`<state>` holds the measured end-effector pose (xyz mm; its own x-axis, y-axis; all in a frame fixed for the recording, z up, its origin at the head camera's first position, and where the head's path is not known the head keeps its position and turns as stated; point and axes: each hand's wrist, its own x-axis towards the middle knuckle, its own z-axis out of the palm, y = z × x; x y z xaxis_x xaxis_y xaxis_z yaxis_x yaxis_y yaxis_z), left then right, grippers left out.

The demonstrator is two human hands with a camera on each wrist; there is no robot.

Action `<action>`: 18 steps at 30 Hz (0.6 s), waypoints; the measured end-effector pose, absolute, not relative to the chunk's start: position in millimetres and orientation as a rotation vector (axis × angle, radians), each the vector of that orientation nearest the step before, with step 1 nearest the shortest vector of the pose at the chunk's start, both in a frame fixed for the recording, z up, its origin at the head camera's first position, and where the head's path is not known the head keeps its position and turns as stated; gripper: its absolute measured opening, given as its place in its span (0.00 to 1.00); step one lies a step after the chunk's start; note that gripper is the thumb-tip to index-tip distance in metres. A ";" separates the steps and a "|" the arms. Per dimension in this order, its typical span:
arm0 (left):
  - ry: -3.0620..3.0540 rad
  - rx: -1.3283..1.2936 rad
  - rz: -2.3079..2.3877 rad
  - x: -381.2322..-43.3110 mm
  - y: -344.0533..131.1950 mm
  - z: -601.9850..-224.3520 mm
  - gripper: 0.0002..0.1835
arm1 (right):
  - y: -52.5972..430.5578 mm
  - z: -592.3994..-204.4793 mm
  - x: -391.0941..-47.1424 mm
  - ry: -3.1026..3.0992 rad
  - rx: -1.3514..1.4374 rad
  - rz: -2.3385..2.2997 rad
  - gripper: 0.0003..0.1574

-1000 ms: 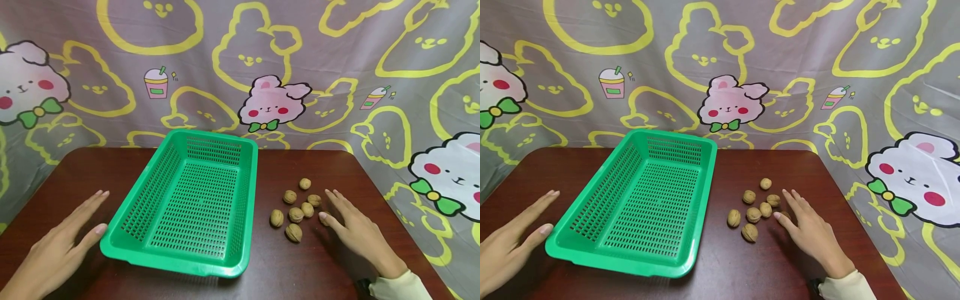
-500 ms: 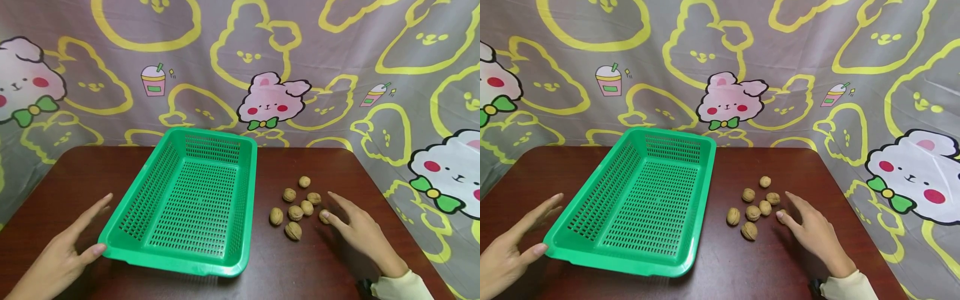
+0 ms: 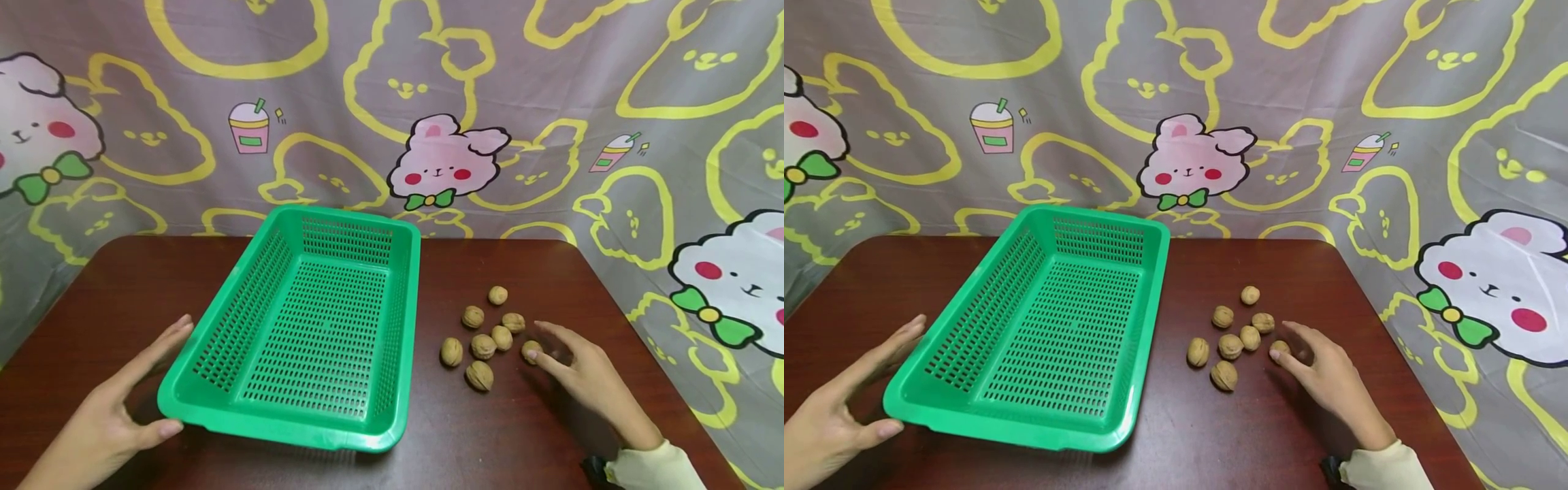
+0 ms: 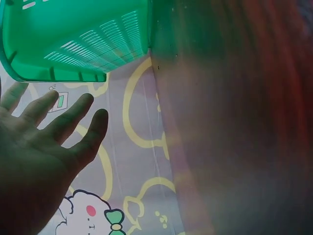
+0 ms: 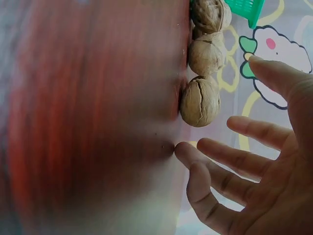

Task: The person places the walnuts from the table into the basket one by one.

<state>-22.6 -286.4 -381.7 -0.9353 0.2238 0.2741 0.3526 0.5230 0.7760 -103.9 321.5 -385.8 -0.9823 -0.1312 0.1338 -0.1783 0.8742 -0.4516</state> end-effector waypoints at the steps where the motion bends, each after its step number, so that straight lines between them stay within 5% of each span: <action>1: -2.608 -0.511 -1.382 -22.5 -286.4 -381.8 0.60 | 322.0 -386.4 -104.1 -2.941 0.243 0.736 0.34; 18: -2.611 -0.568 -1.355 -24.4 -286.7 -385.8 0.58 | 325.6 -391.1 -108.6 -2.986 0.116 1.314 0.29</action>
